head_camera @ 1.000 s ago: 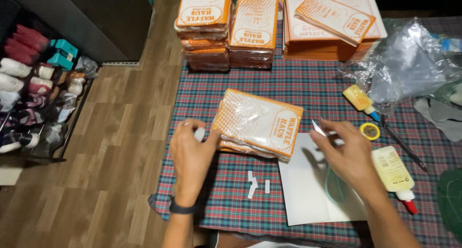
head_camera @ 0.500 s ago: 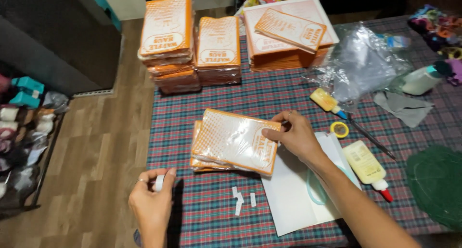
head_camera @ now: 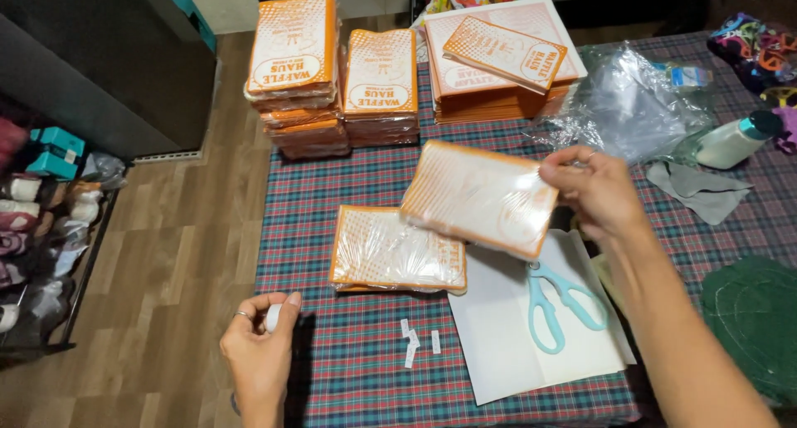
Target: The person labels various packaged products by hand, cutting small white labels with scissors and sticking them onto the plastic wrap of the items.
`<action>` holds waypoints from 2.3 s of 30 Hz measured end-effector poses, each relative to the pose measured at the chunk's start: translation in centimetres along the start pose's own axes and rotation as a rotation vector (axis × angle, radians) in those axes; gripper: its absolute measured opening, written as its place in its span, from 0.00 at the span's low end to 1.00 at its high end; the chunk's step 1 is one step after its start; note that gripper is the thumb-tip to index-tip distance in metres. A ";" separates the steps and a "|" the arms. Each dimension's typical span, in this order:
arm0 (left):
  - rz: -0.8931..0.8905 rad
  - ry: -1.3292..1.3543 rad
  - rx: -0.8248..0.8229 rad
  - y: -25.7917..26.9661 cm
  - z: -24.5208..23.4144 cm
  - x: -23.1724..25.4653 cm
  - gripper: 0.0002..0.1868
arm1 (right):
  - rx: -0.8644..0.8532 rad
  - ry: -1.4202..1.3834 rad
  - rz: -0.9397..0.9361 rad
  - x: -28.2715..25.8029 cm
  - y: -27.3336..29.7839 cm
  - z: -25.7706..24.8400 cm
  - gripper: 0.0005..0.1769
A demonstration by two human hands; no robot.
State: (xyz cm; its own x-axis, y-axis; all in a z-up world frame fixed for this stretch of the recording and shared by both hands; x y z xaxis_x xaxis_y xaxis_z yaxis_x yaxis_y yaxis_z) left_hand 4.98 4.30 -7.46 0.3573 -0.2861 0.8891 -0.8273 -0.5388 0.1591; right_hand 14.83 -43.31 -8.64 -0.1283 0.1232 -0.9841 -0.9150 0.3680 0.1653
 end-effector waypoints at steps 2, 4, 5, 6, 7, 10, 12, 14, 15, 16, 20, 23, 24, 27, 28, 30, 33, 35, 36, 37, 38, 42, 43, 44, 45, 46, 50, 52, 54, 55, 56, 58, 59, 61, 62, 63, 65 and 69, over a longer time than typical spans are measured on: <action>-0.015 -0.001 -0.002 0.3 -0.2 0.5 0.10 | 0.003 0.037 0.017 -1.9 -0.3 -0.2 0.09; -0.033 -0.006 -0.005 0.3 -0.1 0.3 0.10 | 0.008 0.074 0.037 -2.9 -1.2 -0.5 0.08; -0.001 0.025 -0.016 0.2 0.1 0.0 0.10 | -0.018 0.054 0.027 -2.9 -2.0 -0.6 0.08; 0.034 0.056 -0.028 -0.1 0.4 -0.2 0.11 | -0.041 0.032 0.014 -3.0 -2.8 -0.7 0.08; 0.034 0.055 -0.026 0.1 0.3 -0.2 0.11 | -0.044 0.031 0.015 -2.8 -2.9 -0.6 0.08; 0.015 0.057 -0.021 0.2 0.4 -0.1 0.10 | -0.029 0.042 0.048 -2.4 -2.9 -0.4 0.09; 0.030 0.019 0.003 0.2 0.0 -0.1 0.08 | -0.004 0.005 0.061 -2.2 -2.1 0.3 0.08; 0.041 0.040 0.000 -0.2 0.1 -0.8 0.09 | -0.005 -0.003 0.071 -1.1 -3.0 0.2 0.07; 0.057 0.062 -0.015 -0.4 0.2 -1.1 0.09 | 0.006 -0.011 0.078 -0.5 -3.4 0.1 0.08; 0.052 0.063 -0.005 -0.1 -0.1 -0.7 0.09 | -0.004 -0.009 0.079 -0.4 -3.5 0.5 0.08; 0.011 0.064 -0.019 0.1 -0.2 -0.5 0.09 | -0.032 -0.099 0.055 -0.3 -4.4 1.9 0.04; 0.018 0.060 -0.028 0.3 -0.2 -0.5 0.09 | -0.105 -0.126 -0.011 -0.6 -4.8 3.9 0.04; 0.008 0.050 -0.040 0.4 -0.2 -0.2 0.09 | -0.146 -0.135 -0.061 -1.0 -4.9 4.7 0.06; -0.003 0.047 -0.036 0.6 -0.3 -0.1 0.09 | -0.255 -0.131 -0.151 -1.6 -4.8 7.4 0.06; -0.005 0.048 -0.031 0.6 -0.5 -0.2 0.09 | -0.261 -0.131 -0.152 -1.8 -5.1 8.0 0.06; 0.012 0.048 -0.053 0.6 -0.6 -0.3 0.09 | -0.258 -0.103 -0.238 -2.5 -5.6 9.1 0.09; -0.039 0.029 -0.036 0.7 -1.0 -0.5 0.09 | -0.300 -0.045 -0.314 -2.3 -6.4 10.2 0.10; -0.040 0.032 -0.032 0.7 -1.1 -0.9 0.09 | -0.311 -0.027 -0.277 -1.0 -7.0 11.1 0.10; -0.036 0.034 -0.030 0.6 -1.1 -1.1 0.09 | -0.319 -0.011 -0.241 -0.2 -7.3 11.5 0.11; -0.037 0.035 -0.028 0.6 -1.0 -1.0 0.09 | -0.321 -0.010 -0.241 0.6 -7.7 11.9 0.11; -0.046 0.028 -0.036 0.7 -1.0 -1.0 0.09 | -0.345 -0.054 -0.180 1.7 -8.0 12.4 0.09; 0.018 0.059 -0.019 0.4 -0.4 -2.1 0.09 | -0.352 0.139 -0.018 3.9 -8.2 14.1 0.09; 0.016 0.059 -0.014 0.4 0.0 -2.0 0.09 | -0.357 0.139 -0.017 2.7 -6.5 14.1 0.09; 0.007 0.130 -0.021 0.5 0.4 -2.0 0.09 | -0.317 0.576 -0.211 1.2 -4.7 14.0 0.28; -0.001 0.202 -0.028 0.7 0.8 -2.1 0.10 | -0.267 1.009 -0.411 -0.4 -2.8 14.0 0.46; -0.006 0.206 -0.022 0.5 1.5 -2.7 0.10 | -0.274 1.013 -0.415 -1.7 -0.6 14.2 0.46; 0.050 0.406 -0.029 0.7 3.9 -2.9 0.12 | -0.482 1.142 -0.140 -3.8 6.5 15.1 0.43; 0.005 0.448 -0.006 0.9 4.8 -2.6 0.11 | -0.499 1.222 0.030 -2.8 7.4 14.9 0.49; 0.033 0.445 -0.015 1.1 5.9 -2.6 0.09 | -0.483 1.234 0.036 -1.4 6.7 14.7 0.48; 0.032 0.446 -0.010 1.2 5.9 -2.6 0.09 | -0.487 1.235 0.033 -1.1 6.6 14.9 0.48; 0.040 0.459 -0.002 1.2 6.0 -2.6 0.08 | -0.472 1.252 0.020 -0.9 6.4 15.0 0.45; 0.048 0.474 0.008 1.2 5.9 -2.5 0.07 | -0.457 1.271 0.005 -1.1 6.7 15.6 0.41; 0.024 0.478 0.030 1.3 5.6 -2.4 0.08 | -0.453 1.247 0.029 -1.4 7.2 16.1 0.38; -0.001 0.479 0.051 1.0 5.0 -2.7 0.08 | -0.448 1.220 0.055 -1.9 8.0 17.0 0.35; 0.019 0.490 0.081 0.7 4.5 -3.0 0.08 | -0.462 1.186 0.046 -2.0 8.4 17.6 0.34; 0.039 0.501 0.111 0.4 4.1 -3.2 0.08 | -0.475 1.151 0.037 -2.1 8.7 18.2 0.32; 0.042 0.513 0.141 -0.6 2.9 -4.0 0.07 | -0.507 1.137 0.013 -1.0 8.2 19.6 0.34; 0.064 0.508 0.263 -3.5 0.4 -6.5 0.05 | -0.549 1.012 -0.111 0.8 8.0 22.6 0.31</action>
State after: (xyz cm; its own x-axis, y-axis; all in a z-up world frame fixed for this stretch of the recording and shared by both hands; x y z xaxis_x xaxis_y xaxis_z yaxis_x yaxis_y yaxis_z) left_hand 5.71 7.69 -14.02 0.0030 0.0565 0.9984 -0.6813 -0.7308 0.0434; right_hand 16.11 -19.41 -6.66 -0.0571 -0.7709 -0.6344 -0.9515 -0.1503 0.2683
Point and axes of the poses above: each hand's wrist, its own y-axis away from the middle knuckle, its own z-axis out of the palm, x = y × z, the point moved 4 cm from there along -y, towards the middle knuckle
